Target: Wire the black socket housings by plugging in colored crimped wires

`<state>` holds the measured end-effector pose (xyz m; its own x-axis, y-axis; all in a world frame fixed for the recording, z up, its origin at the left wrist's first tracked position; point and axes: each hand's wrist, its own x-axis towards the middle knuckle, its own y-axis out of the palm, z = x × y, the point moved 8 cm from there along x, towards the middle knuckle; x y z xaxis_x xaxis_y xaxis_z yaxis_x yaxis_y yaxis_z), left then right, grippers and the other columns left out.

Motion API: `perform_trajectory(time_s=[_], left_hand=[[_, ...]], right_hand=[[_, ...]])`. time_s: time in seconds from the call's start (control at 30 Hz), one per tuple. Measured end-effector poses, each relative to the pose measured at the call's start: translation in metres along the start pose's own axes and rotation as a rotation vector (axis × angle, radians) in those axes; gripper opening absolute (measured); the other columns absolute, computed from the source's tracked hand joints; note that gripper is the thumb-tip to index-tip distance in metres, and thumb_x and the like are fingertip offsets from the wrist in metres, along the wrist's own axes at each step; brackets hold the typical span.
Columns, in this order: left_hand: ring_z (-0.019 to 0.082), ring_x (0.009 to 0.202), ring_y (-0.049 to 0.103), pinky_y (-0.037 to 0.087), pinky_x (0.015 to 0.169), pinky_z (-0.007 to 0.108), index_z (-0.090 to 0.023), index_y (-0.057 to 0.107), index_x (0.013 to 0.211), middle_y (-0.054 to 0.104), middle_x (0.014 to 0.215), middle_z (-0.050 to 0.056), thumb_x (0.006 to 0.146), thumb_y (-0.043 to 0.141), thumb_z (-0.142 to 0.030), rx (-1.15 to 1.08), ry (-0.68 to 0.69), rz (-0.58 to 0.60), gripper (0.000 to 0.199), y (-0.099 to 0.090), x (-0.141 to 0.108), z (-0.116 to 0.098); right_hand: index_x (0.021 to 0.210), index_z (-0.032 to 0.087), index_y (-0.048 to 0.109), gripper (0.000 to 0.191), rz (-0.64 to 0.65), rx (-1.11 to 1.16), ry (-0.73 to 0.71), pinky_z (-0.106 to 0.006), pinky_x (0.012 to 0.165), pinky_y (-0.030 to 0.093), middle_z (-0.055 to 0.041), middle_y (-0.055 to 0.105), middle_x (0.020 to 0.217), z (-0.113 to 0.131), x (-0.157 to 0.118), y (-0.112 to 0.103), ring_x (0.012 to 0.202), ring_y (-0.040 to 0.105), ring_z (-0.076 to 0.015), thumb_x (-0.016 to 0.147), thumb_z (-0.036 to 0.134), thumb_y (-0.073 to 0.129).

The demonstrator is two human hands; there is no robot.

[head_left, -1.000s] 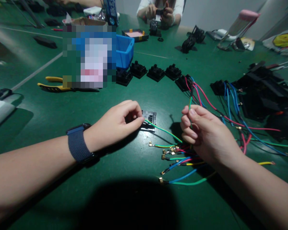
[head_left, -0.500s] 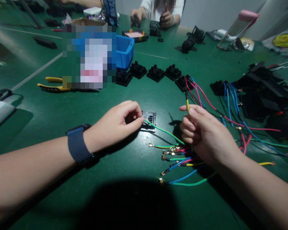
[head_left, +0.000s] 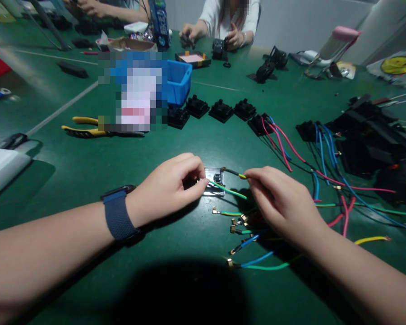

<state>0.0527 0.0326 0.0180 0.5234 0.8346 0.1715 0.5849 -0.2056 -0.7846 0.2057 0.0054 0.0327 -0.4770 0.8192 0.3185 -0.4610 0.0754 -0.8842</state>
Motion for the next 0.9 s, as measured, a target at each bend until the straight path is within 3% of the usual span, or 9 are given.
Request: perform_trajectory(time_s=[0.27,0.47,0.63,0.9], left_hand=[[0.014,0.072,0.046,0.036,0.066,0.026,-0.017,0.054,0.081,0.051,0.077,0.001,0.085,0.049,-0.021,0.075,0.106,0.035,0.008,0.003,-0.002,-0.009],[0.017,0.077,0.048,0.038,0.069,0.030,-0.017,0.053,0.084,0.052,0.081,0.003,0.087,0.048,-0.024,0.055,0.096,0.030,0.009,0.001,-0.002,-0.010],[0.018,0.084,0.048,0.040,0.075,0.032,-0.017,0.052,0.087,0.053,0.087,0.004,0.086,0.050,-0.022,0.042,0.122,-0.007,0.005,-0.002,-0.001,-0.013],[0.017,0.083,0.049,0.040,0.074,0.031,-0.017,0.052,0.085,0.053,0.085,0.004,0.085,0.050,-0.019,0.021,0.114,0.033,0.002,0.000,-0.001,-0.013]], right_hand=[[0.104,0.018,0.052,0.020,0.049,0.039,-0.044,-0.029,0.064,0.045,-0.0059,0.065,0.084,0.005,-0.001,0.010,0.072,0.059,-0.0170,0.087,0.014,0.043],[0.100,0.016,0.054,0.017,0.033,0.025,-0.118,-0.026,0.053,0.037,-0.0024,0.056,0.067,0.009,0.000,0.006,0.059,0.049,-0.0145,0.086,0.015,0.043],[0.096,0.017,0.055,0.014,0.044,0.053,-0.108,-0.026,0.056,0.036,-0.0022,0.055,0.069,0.005,0.001,0.006,0.060,0.047,-0.0138,0.087,0.016,0.045],[0.094,0.014,0.058,0.014,0.016,0.010,-0.126,-0.027,0.059,0.039,-0.0060,0.059,0.074,0.005,0.001,0.003,0.066,0.052,-0.0160,0.086,0.016,0.046]])
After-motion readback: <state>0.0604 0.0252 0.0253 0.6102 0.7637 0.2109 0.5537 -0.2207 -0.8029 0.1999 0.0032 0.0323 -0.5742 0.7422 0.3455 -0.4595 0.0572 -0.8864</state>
